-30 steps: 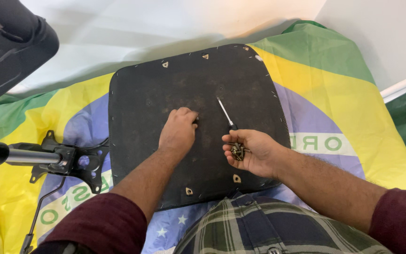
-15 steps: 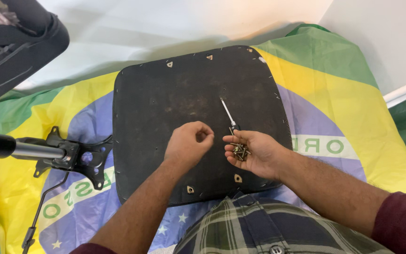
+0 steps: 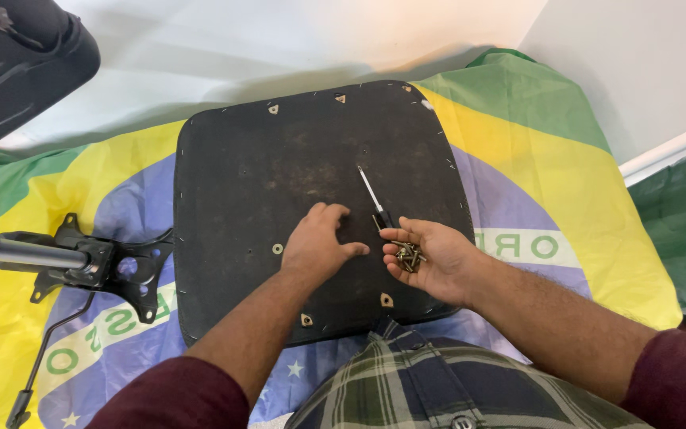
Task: The person assembles an office chair by inserting screws and washers into the underside of the seat and tightening them with a screwdriver. The person then positions the chair base onto the seat and continues to secure it with additional screws.
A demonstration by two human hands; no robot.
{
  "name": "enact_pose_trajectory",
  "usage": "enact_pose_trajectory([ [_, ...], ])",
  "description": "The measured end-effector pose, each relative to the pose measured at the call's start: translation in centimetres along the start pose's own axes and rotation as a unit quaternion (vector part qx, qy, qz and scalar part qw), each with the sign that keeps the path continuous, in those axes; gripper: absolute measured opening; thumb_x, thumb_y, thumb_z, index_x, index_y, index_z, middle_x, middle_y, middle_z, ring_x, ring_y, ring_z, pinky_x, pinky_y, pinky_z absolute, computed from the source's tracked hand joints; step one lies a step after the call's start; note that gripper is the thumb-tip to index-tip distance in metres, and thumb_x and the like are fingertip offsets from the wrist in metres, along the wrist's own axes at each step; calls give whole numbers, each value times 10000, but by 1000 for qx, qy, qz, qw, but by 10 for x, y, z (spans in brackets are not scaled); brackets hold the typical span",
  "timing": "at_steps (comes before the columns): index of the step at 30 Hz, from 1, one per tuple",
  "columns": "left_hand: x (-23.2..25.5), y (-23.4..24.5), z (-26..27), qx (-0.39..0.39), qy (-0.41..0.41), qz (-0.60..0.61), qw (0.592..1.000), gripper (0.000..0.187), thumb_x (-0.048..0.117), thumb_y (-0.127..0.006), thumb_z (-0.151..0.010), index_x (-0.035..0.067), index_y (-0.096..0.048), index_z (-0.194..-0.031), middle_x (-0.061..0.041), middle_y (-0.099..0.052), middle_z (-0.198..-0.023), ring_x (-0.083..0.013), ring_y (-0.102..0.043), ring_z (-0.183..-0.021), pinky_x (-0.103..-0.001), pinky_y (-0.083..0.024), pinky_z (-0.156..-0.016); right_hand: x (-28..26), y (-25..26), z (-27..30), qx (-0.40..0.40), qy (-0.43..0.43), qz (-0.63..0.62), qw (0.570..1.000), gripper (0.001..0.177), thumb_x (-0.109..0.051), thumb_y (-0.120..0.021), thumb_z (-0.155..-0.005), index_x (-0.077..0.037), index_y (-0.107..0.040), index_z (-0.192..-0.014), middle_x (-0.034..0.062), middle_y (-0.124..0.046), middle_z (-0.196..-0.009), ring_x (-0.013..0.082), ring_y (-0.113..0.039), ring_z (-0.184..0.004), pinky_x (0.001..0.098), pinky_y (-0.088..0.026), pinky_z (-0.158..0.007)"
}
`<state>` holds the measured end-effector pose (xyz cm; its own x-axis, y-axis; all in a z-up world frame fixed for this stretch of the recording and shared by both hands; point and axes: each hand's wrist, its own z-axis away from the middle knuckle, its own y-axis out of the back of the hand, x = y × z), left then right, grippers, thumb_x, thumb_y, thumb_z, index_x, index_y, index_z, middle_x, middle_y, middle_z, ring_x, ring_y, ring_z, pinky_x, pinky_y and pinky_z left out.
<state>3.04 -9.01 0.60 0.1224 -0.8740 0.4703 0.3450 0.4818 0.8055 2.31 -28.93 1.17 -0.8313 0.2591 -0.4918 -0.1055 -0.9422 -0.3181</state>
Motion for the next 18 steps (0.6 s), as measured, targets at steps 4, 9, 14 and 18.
enact_pose_trajectory([
  [4, 16, -8, -9, -6, -61, -59, 996, 821, 388, -902, -727, 198, -521, -1428, -43, -505, -1324, -228, -503, -1273, -388, -465, -1032, -1, 5, 1, 1, 8, -1, 1000, 385, -349, -484, -1052, -18, -656, -1145, 83, -621, -942, 176, -618, -855, 327, -570, -802],
  [9, 18, -22, -12, 26, -118, -81, 989, 492, 317, -787, -855, 212, -637, -1310, -34, -559, -1209, -223, -563, -1207, -391, -509, -980, -3, 6, -2, -7, 13, -8, 1000, 378, -347, -483, -1056, -20, -655, -1134, 74, -619, -923, 167, -618, -832, 319, -572, -780],
  [14, 7, -32, -13, 42, -188, -135, 972, 184, 270, -708, -939, 161, -708, -1087, -24, -597, -1120, -209, -628, -1082, -376, -550, -907, -3, 5, -2, -10, 12, -6, 1000, 373, -352, -468, -1059, -33, -651, -1121, 74, -621, -914, 167, -614, -817, 319, -568, -763],
  [18, 7, -32, -9, 80, -215, -85, 970, 162, 255, -707, -920, 104, -694, -976, -49, -600, -1045, -229, -641, -998, -387, -551, -829, -2, 5, -3, 7, 15, 3, 1000, 373, -349, -481, -1059, -27, -661, -1114, 73, -622, -908, 166, -613, -820, 319, -571, -767],
])
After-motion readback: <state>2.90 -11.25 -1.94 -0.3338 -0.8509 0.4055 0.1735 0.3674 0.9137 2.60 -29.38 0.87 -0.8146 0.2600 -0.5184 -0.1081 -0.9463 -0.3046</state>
